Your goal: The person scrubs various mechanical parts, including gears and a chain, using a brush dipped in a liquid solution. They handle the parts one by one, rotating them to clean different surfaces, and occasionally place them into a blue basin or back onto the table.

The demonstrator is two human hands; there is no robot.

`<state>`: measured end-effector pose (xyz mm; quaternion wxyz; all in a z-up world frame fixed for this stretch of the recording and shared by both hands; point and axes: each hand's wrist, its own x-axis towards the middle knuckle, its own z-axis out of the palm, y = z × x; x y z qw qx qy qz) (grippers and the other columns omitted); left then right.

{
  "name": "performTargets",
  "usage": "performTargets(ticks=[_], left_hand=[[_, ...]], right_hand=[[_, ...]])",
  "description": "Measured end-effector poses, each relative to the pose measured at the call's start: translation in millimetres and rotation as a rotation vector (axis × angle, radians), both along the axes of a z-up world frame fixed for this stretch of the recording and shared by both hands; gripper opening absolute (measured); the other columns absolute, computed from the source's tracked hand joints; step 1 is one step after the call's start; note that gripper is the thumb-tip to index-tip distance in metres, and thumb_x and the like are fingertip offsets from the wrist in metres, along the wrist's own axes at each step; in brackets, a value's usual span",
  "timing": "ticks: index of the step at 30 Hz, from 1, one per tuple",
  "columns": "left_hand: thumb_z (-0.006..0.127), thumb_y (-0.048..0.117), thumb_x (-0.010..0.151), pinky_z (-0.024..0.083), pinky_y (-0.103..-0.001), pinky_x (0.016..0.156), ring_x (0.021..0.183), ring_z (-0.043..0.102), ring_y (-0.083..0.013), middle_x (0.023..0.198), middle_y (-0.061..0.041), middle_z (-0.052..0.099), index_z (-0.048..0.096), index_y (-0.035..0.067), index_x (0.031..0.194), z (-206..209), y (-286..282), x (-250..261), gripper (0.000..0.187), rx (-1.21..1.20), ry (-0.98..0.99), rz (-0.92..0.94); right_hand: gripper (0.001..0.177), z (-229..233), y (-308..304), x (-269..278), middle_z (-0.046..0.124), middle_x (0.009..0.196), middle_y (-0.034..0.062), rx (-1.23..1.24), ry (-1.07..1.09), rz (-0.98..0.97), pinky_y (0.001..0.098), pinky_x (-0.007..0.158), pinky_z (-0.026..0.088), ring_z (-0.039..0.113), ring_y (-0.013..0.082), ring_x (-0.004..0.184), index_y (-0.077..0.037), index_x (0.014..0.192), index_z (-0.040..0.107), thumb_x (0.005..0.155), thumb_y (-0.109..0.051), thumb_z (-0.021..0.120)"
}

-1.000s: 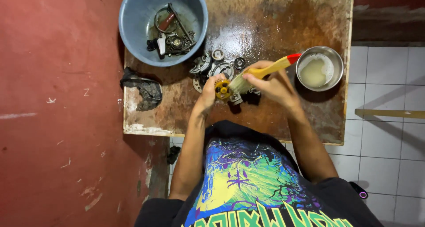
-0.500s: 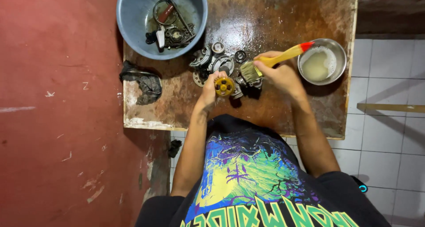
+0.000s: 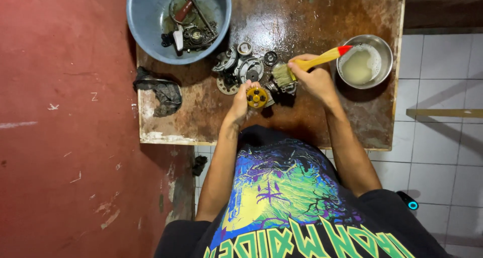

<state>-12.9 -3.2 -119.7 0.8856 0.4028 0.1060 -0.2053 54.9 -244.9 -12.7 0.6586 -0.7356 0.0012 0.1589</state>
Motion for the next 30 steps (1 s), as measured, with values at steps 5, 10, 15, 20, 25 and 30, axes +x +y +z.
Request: performTargets(ticks=[5, 10, 15, 20, 25, 30], left_hand=[[0.031, 0.056, 0.105, 0.042, -0.026, 0.043, 0.053, 0.054, -0.0124, 0.072, -0.001, 0.063, 0.064, 0.015, 0.103, 80.7, -10.6, 3.6, 0.053, 0.154, 0.131, -0.081], [0.033, 0.053, 0.105, 0.042, -0.026, 0.044, 0.053, 0.054, -0.0119, 0.075, -0.001, 0.063, 0.066, 0.015, 0.115, 64.5, -16.6, 1.3, 0.052, 0.095, 0.048, -0.082], [0.036, 0.046, 0.108, 0.047, -0.030, 0.049, 0.050, 0.047, -0.0087, 0.081, -0.002, 0.064, 0.059, 0.019, 0.117, 47.6, -3.6, -5.2, 0.037, -0.034, 0.202, 0.096], [0.036, 0.043, 0.111, 0.044, -0.026, 0.050, 0.061, 0.052, -0.0110, 0.088, -0.005, 0.065, 0.054, 0.015, 0.118, 64.6, -4.9, 0.3, 0.034, -0.173, 0.008, 0.176], [0.029, 0.047, 0.109, 0.051, -0.030, 0.061, 0.081, 0.063, -0.0168, 0.101, -0.007, 0.064, 0.046, 0.015, 0.124, 85.6, -11.5, 2.7, 0.040, 0.067, -0.092, 0.191], [0.026, 0.038, 0.116, 0.050, -0.035, 0.100, 0.111, 0.058, -0.0175, 0.123, -0.008, 0.056, 0.043, 0.009, 0.132, 111.8, -16.1, -0.5, 0.037, 0.050, -0.316, 0.347]], right_hand=[[0.019, 41.6, 9.4, -19.7, 0.062, 0.077, -0.0057, 0.157, 0.001, 0.052, 0.0217, 0.048, 0.035, 0.047, 0.0028, 0.056, -0.008, 0.110, 0.072, 0.099, -0.024, 0.073], [0.017, 24.2, 17.0, -19.1, 0.059, 0.072, -0.0036, 0.079, -0.005, 0.073, 0.0213, 0.046, 0.035, 0.048, 0.0034, 0.053, -0.010, 0.110, 0.073, 0.099, -0.023, 0.072], [0.020, 30.6, 4.8, -14.4, 0.060, 0.085, 0.0010, 0.131, -0.003, -0.102, 0.0234, 0.057, 0.039, 0.050, 0.0087, 0.067, -0.007, 0.118, 0.069, 0.102, -0.019, 0.070], [0.022, 99.9, 17.6, -35.1, 0.068, 0.105, 0.0092, -0.129, -0.559, 0.023, 0.0263, 0.075, 0.052, 0.064, 0.0149, 0.089, 0.000, 0.119, 0.070, 0.100, -0.010, 0.073], [0.028, 123.4, 39.7, -58.4, 0.067, 0.111, 0.0138, -0.223, -0.735, 0.156, 0.0322, 0.079, 0.056, 0.069, 0.0228, 0.092, -0.001, 0.122, 0.070, 0.095, -0.007, 0.076], [0.036, 110.4, 60.4, -88.3, 0.067, 0.105, 0.0124, -0.380, -0.976, 0.406, 0.0380, 0.073, 0.054, 0.065, 0.0293, 0.088, -0.002, 0.115, 0.074, 0.082, -0.011, 0.084]])
